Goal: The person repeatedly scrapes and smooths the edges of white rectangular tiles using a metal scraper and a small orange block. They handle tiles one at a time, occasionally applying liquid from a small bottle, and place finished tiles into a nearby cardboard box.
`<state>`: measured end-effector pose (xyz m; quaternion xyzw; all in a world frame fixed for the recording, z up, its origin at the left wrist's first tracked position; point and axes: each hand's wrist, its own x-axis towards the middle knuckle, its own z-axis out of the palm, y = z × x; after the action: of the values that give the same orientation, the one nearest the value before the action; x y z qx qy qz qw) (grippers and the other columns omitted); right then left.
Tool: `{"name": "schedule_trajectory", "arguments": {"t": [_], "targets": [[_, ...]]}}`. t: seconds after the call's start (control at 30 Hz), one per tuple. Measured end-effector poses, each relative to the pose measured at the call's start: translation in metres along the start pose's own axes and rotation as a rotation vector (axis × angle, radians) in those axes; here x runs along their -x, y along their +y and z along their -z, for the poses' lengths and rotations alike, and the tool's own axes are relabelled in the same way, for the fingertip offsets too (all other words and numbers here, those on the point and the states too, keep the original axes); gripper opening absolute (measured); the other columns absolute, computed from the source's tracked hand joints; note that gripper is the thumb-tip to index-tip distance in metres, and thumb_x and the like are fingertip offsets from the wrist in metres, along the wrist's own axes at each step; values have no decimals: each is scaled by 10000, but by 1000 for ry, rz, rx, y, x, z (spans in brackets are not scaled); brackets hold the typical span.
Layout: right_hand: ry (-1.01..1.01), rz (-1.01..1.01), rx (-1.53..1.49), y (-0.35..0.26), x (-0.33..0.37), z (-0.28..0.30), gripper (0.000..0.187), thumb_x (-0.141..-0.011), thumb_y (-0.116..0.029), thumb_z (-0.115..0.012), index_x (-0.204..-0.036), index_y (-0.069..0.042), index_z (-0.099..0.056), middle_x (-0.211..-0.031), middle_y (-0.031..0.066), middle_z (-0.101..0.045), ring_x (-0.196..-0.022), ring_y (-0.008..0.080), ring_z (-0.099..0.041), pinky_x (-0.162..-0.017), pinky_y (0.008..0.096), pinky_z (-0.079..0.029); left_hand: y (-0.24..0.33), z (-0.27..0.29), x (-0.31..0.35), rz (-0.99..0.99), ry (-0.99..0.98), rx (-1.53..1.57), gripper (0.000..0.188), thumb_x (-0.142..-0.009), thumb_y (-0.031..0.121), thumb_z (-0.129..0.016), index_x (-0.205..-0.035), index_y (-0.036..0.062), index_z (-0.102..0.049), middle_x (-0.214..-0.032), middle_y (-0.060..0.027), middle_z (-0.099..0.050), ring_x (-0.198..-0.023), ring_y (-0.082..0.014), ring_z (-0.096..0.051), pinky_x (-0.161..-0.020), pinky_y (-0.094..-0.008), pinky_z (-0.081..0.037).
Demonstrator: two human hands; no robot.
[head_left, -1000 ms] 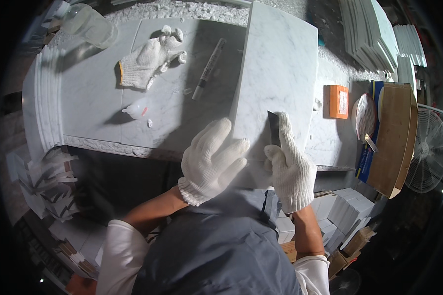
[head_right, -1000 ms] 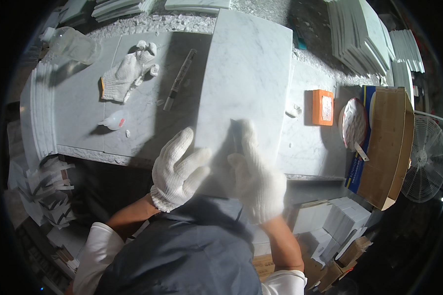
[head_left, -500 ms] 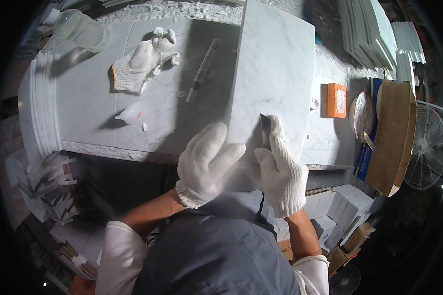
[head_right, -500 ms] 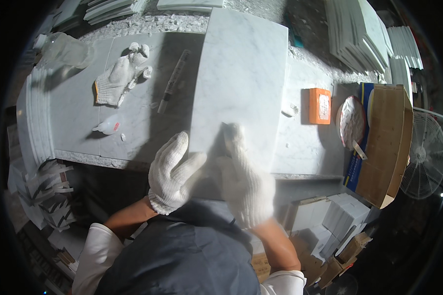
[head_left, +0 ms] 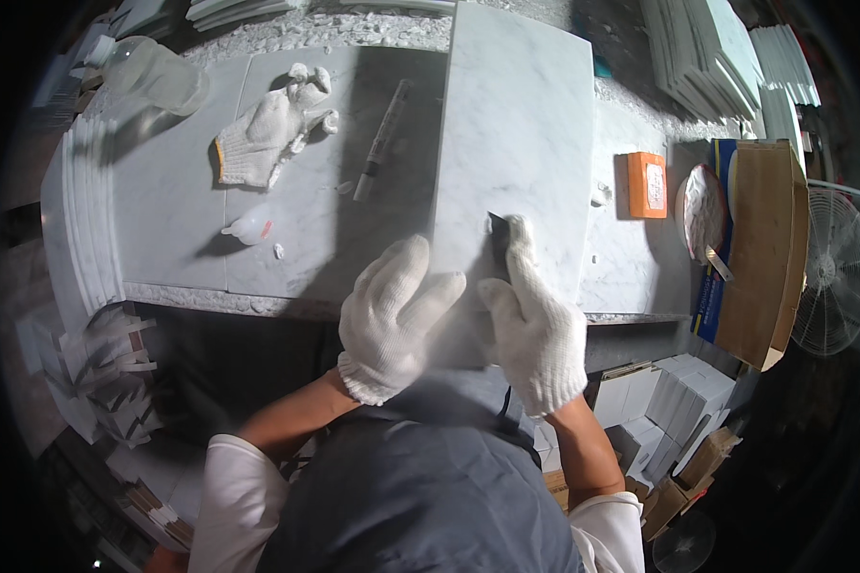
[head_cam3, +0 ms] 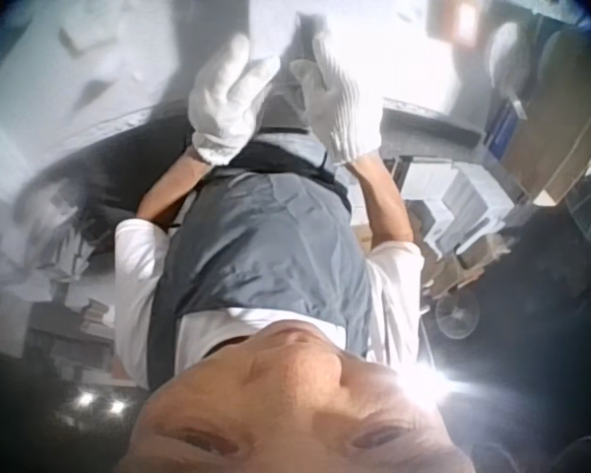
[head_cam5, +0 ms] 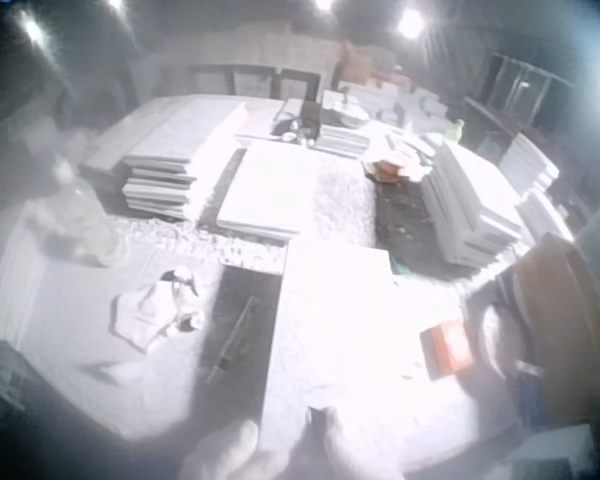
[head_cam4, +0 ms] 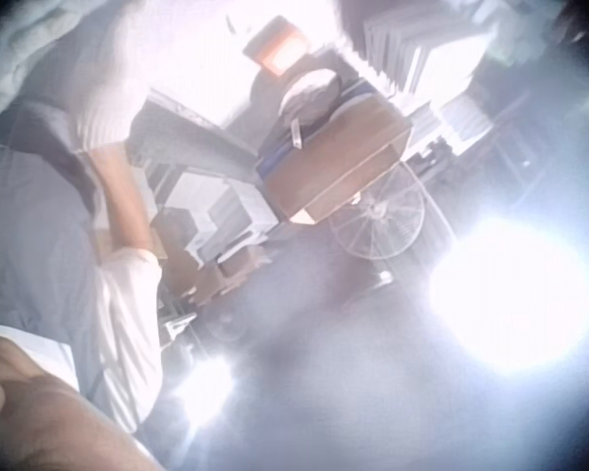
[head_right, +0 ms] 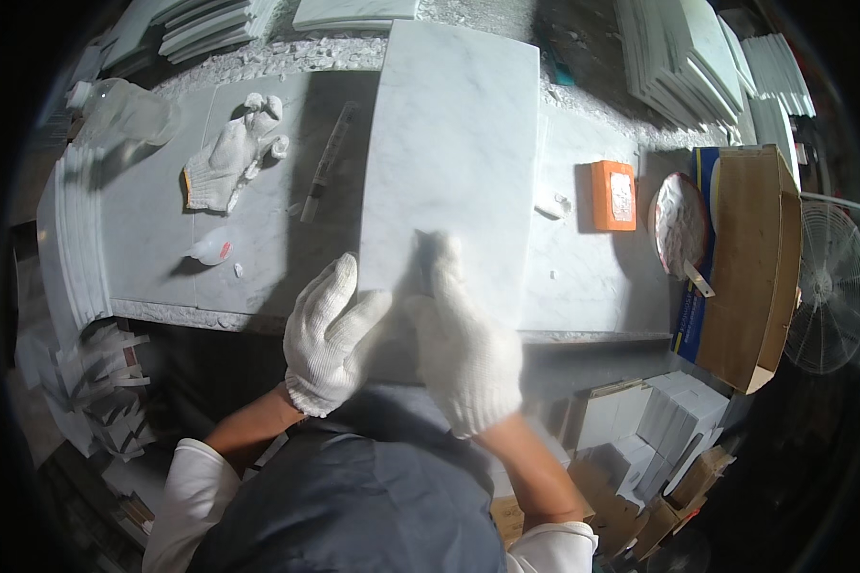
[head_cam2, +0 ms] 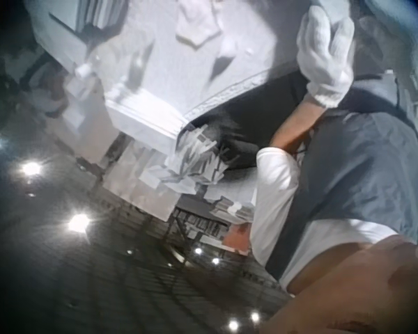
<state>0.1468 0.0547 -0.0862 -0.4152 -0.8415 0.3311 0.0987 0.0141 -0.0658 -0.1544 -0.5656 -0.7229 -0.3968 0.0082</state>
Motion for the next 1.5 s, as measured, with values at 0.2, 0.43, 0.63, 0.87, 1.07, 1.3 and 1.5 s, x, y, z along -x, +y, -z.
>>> {"name": "schedule_trajectory", "arguments": {"t": [0.2,0.43,0.63,0.87,1.07,1.3,1.5], "targets": [[-53,13,-61,1,-4,-1,575,-988,-69,-614,-1534,28,-461,-1155,233,-734,-1024,222,-722,-932,357,-556,-3,-2,0,-40,13,-50,351,-799,58,-784,-1145,117,-794,-1357,-154,-630,-1122,-365,-663,-899,-424,-588],[69,112,-68,14,0,-3,569,-961,-104,-639,-1511,-39,-512,-1161,202,-738,-1012,348,-731,-832,423,-576,-1,-1,4,12,8,-1,351,-808,64,-765,-1153,120,-799,-1313,-158,-665,-1135,-363,-669,-922,-424,-585],[-81,14,-74,4,-12,0,624,-948,-96,-682,-1541,-72,-489,-1122,203,-743,-879,262,-747,-758,376,-594,-5,1,4,-37,-22,-28,372,-804,53,-738,-1173,63,-774,-1378,-228,-642,-1200,-389,-650,-1015,-450,-541],[-67,-89,-123,6,-9,15,621,-958,-131,-656,-1553,-115,-478,-968,118,-753,-746,260,-732,-622,409,-582,-4,-6,10,-5,14,-8,372,-872,93,-740,-1243,117,-756,-1335,-162,-665,-1147,-353,-669,-932,-405,-590],[-228,56,-272,15,-16,6,567,-999,-168,-600,-1540,-54,-474,-856,128,-736,-714,221,-728,-633,372,-573,-14,-1,18,83,-46,91,423,-918,85,-707,-1335,20,-666,-1304,-192,-684,-1180,-372,-666,-994,-434,-558],[257,-435,-835,60,29,61,690,-1025,-315,-626,-1583,14,-388,-680,-13,-569,-511,19,-503,-376,153,-309,6,23,14,-72,-11,99,397,-1018,211,-653,-1376,45,-615,-1379,-182,-631,-1282,-389,-606,-1092,-503,-493],[220,-419,-934,89,50,49,798,-968,-288,-673,-1587,74,-323,-1521,144,-529,-793,62,-560,-776,232,-506,29,10,-23,-351,-225,-30,374,-974,301,-672,-1262,62,-689,-1313,-147,-638,-1292,-404,-565,-1122,-558,-458]]}}
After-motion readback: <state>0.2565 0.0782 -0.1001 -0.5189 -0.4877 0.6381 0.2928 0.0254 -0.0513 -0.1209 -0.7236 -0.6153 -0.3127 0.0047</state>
